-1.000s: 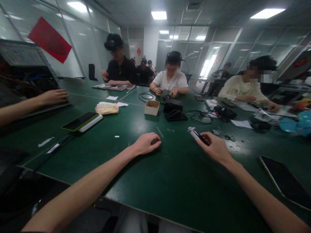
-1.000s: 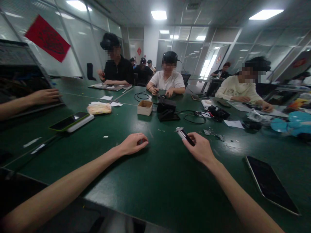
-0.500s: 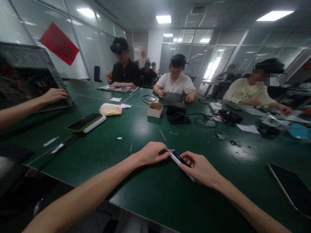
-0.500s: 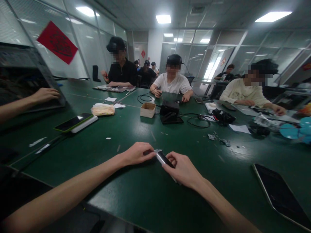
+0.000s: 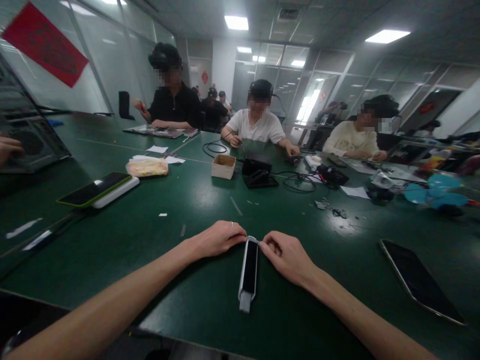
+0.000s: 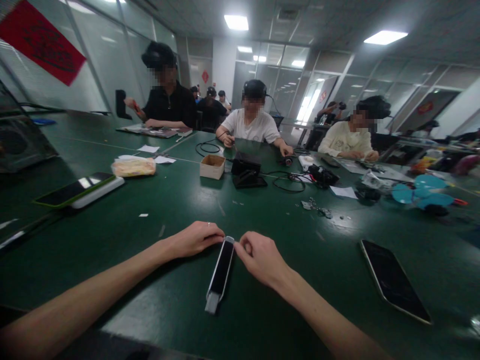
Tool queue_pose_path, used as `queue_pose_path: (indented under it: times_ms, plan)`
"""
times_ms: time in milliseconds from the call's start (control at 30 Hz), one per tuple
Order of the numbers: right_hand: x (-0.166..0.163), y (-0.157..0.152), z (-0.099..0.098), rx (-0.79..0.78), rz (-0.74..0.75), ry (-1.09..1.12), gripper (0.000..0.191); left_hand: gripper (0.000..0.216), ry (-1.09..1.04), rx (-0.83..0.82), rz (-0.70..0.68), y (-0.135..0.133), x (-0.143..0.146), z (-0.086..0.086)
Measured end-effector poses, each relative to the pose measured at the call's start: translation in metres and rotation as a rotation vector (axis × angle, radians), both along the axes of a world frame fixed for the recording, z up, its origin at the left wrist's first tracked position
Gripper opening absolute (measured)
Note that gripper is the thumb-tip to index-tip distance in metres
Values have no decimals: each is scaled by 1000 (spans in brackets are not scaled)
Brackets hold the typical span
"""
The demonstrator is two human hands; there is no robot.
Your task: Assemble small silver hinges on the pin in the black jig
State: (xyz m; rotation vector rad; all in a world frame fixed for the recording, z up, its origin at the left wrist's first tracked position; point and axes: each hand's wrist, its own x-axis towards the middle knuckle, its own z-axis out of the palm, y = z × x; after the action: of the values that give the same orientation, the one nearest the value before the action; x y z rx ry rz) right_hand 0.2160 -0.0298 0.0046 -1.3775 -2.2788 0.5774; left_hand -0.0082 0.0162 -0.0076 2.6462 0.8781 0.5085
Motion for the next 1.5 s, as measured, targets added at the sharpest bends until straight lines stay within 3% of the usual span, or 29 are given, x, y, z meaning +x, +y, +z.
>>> queue_pose_path:
  times_ms: [133, 467, 600, 667, 767, 867, 933, 1033, 1233, 1500]
  plan:
    - [5, 7, -5, 93, -2, 19, 10, 21, 4, -17, -13, -2, -1, 5]
    - [1, 7, -9, 132, 101, -28, 12, 14, 17, 14, 0, 4, -9, 8]
    - [25, 28, -7, 166, 135, -83, 18, 15, 10, 0, 2, 7, -11, 6]
    - [53, 46, -9, 167, -63, -137, 28, 17, 11, -20, 20, 8, -12, 5]
    - [108, 73, -16, 156, -577, -243, 42, 18, 16, -34, 39, 8, -13, 4]
    - [159, 90, -25, 129, -890, -277, 59, 19, 6, -20, 25, 8, -13, 3]
    - [184, 97, -31, 97, -1046, -290, 68, 21, 0, -17, 13, 8, -13, 2]
    - [209, 110, -36, 37, -1144, -299, 73, 22, 7, -23, 9, 8, -13, 1]
    - [228, 150, -39, -80, -1128, -288, 85, 20, 38, -37, 5, 11, -12, 2]
    - [227, 194, -50, -71, -820, -282, 78, 20, 73, -52, 43, 12, -8, 3]
